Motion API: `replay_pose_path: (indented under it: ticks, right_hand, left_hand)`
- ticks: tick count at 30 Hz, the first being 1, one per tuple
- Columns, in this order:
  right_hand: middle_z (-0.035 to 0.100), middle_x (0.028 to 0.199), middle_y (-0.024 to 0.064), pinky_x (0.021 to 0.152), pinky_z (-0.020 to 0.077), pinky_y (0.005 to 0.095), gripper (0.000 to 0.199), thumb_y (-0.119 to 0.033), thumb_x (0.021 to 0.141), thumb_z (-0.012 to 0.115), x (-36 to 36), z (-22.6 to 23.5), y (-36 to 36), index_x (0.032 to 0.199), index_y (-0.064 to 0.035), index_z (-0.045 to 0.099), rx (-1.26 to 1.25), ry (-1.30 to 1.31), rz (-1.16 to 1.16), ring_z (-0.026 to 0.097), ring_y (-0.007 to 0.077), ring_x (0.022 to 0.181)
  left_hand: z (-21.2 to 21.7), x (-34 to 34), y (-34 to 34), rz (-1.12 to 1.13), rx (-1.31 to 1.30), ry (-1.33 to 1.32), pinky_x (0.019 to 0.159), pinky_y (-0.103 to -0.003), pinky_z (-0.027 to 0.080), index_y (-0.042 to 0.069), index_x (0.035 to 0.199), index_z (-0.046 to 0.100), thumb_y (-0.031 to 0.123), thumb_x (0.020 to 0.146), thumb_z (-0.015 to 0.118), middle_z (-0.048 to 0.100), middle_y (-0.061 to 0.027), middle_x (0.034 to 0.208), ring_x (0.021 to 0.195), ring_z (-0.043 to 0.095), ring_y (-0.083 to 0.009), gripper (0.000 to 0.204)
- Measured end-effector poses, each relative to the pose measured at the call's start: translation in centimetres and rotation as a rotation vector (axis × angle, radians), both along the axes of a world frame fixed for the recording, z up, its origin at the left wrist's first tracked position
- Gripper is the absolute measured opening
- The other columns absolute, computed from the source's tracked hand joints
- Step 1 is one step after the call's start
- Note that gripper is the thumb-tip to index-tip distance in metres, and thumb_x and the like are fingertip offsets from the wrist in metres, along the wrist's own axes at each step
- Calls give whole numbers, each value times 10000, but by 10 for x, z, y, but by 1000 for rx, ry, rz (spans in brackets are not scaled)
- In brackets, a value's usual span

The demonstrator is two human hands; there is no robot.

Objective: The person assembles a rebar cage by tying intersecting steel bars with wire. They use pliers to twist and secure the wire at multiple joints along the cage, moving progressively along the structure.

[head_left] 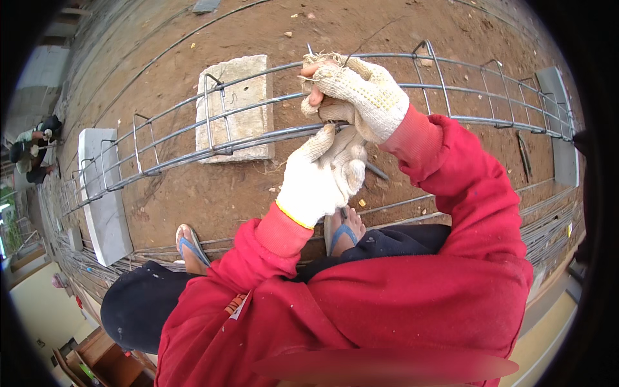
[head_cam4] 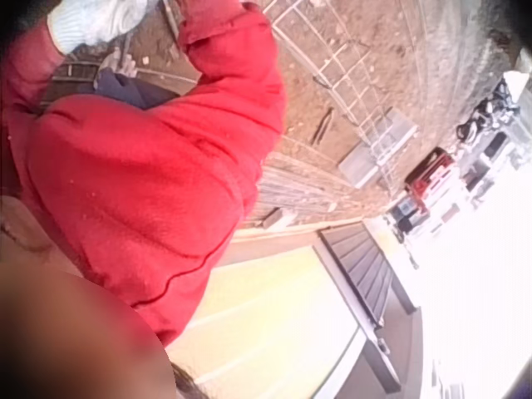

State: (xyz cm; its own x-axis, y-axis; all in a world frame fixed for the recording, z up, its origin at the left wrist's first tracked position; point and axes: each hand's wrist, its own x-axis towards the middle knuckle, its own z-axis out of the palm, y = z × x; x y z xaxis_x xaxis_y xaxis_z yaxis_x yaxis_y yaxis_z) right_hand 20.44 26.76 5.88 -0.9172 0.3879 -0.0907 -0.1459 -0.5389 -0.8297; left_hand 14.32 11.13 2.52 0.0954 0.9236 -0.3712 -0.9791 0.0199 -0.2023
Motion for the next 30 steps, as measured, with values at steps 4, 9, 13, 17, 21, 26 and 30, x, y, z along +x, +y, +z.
replay_pose_path:
  ticks: [4,9,13,17,21,26,30]
  right_hand:
    - [644,936,99,869,559,356,313,-155,973,605,13,-1,-6,1224,29,575,17,45,7,663,215,931]
    - [646,961,110,879,556,361,300,-154,979,592,18,3,-13,1221,20,561,-137,-1,-52,663,239,976]
    - [654,988,122,892,550,372,297,-167,984,585,21,4,-22,1214,19,558,-143,44,-48,652,239,1006]
    - [669,1042,138,898,540,375,323,-189,985,588,26,7,-22,1224,27,558,-157,-4,29,657,233,997]
    - [682,1091,150,880,529,362,351,-217,988,585,23,8,-18,1253,11,557,31,-52,35,660,234,1024]
    - [676,1106,188,935,504,386,368,-222,979,599,12,5,-15,1256,18,563,-80,24,-38,660,272,1054]
    - [677,1101,176,923,510,382,363,-224,958,629,12,3,-16,1232,9,578,-141,46,-51,657,265,1045]
  left_hand:
    - [7,-6,-2,48,-97,61,727,-372,485,4,1200,584,288,940,530,643,-135,1049,881,579,-244,388]
    - [6,9,-9,31,-10,168,742,-385,507,30,1199,585,339,960,535,625,-143,1085,888,598,-259,394]
    - [4,29,-8,181,-221,713,651,-323,532,35,1186,590,394,1014,505,626,-141,1080,807,641,-230,407]
    - [9,21,-6,106,-512,1386,512,-235,512,-31,1109,630,377,1037,470,702,-127,819,576,636,-141,445]
    - [20,0,-9,22,-495,1485,442,-211,444,-28,1086,651,359,1024,497,696,-123,796,522,590,-116,421]
    - [17,-2,-5,-42,-215,291,489,-212,408,29,1166,601,384,995,550,662,-79,851,594,532,-132,398]
    - [10,-3,-5,2,-186,110,541,-234,424,85,1161,596,356,974,595,644,-44,926,684,526,-122,329]
